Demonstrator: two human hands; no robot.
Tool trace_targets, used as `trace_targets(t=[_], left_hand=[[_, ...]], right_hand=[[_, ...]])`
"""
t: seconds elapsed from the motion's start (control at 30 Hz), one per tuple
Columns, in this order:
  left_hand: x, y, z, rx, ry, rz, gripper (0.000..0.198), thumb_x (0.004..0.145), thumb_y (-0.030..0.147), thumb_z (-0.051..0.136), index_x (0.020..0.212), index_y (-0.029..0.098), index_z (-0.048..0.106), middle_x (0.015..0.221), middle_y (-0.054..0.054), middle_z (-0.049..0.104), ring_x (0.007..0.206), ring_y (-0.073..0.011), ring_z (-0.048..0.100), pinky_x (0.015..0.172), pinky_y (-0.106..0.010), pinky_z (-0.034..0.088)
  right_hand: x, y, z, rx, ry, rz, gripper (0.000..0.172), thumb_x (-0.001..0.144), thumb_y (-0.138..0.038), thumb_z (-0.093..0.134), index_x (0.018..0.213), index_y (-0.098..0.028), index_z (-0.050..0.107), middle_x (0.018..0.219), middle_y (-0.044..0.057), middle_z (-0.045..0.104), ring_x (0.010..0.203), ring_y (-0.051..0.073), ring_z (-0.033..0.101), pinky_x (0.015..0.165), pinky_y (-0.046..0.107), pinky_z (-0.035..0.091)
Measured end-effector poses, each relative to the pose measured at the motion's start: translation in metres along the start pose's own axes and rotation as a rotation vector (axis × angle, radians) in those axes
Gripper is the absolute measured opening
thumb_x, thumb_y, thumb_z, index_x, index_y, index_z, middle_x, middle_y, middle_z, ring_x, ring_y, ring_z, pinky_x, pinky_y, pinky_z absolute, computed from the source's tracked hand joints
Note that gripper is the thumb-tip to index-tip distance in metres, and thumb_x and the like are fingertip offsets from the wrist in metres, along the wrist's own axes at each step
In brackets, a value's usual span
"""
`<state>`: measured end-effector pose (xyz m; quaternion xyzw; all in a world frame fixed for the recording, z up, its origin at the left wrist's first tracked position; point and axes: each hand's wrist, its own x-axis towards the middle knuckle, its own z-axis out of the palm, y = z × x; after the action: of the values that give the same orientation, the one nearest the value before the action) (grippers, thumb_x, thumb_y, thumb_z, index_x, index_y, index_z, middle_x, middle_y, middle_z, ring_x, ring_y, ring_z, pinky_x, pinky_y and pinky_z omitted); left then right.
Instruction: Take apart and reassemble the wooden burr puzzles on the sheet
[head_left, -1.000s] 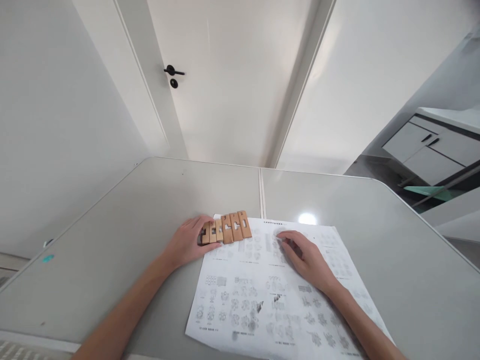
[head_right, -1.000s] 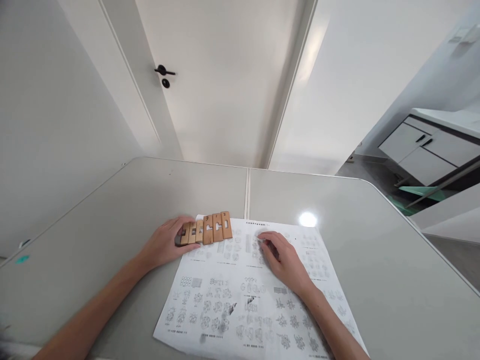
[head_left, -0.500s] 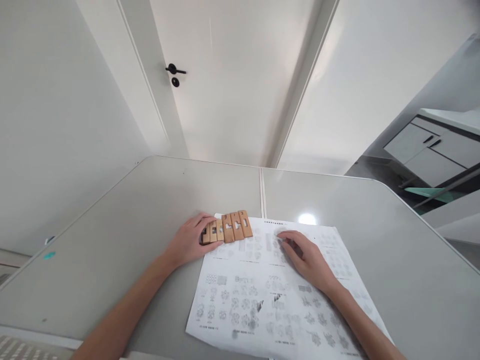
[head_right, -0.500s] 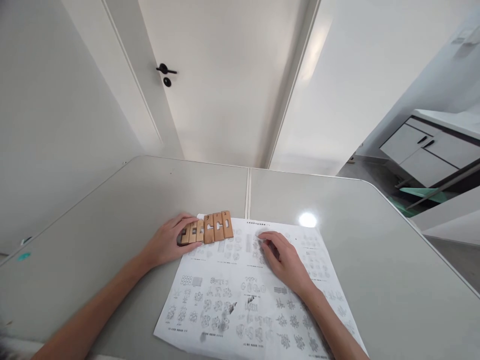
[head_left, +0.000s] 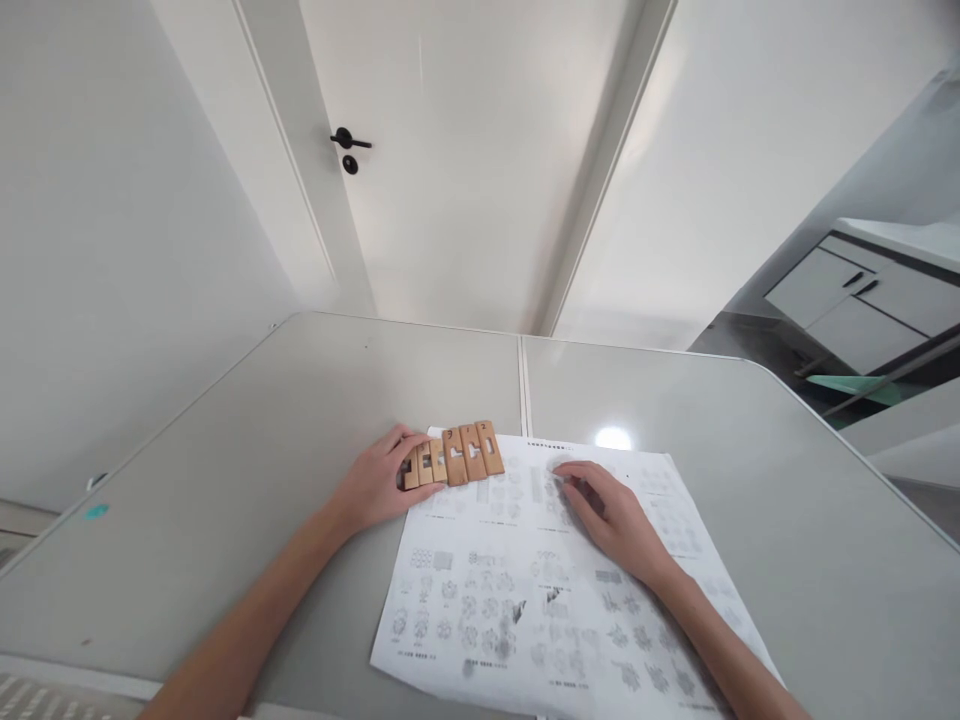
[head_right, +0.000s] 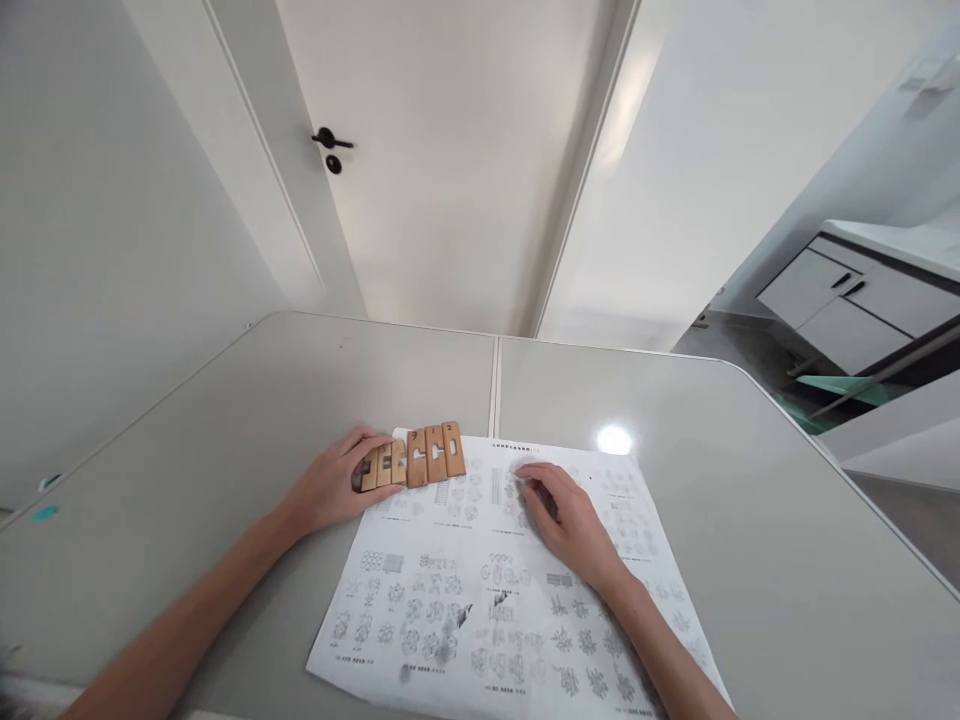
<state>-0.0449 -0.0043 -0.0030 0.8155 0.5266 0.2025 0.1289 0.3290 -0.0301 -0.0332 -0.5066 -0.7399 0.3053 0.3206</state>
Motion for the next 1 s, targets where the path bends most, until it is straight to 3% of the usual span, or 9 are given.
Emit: trace_targets(t=[0.8,1.0], left_hand=[[0.001,0.000,-0.008,-0.051,0.016,-0.016,0.050,0.086,0.056,0.070,0.123,0.025,0.059,0.117,-0.006,0.062,0.090,-0.0216,0.067,0.073,-0.032,0.057],[0.004,0.006,-0.015,-0.038,0.071,-0.001,0.054,0.086,0.055,0.071,0.130,0.026,0.058,0.113,-0.005,0.059,0.075,-0.0160,0.061,0.069,-0.030,0.055]], right_hand=[[0.002,-0.005,-0.002,0.017,0.006,-0.006,0.029,0.106,-0.046,0.046,0.119,-0.028,0.064,0.124,0.011,0.068,0.095,0.027,0.065,0.076,0.041,0.056],[0.005,-0.009,-0.005,0.091,0.019,0.018,0.030,0.104,-0.047,0.048,0.118,-0.027,0.066,0.119,0.012,0.069,0.093,0.028,0.064,0.078,0.043,0.055]])
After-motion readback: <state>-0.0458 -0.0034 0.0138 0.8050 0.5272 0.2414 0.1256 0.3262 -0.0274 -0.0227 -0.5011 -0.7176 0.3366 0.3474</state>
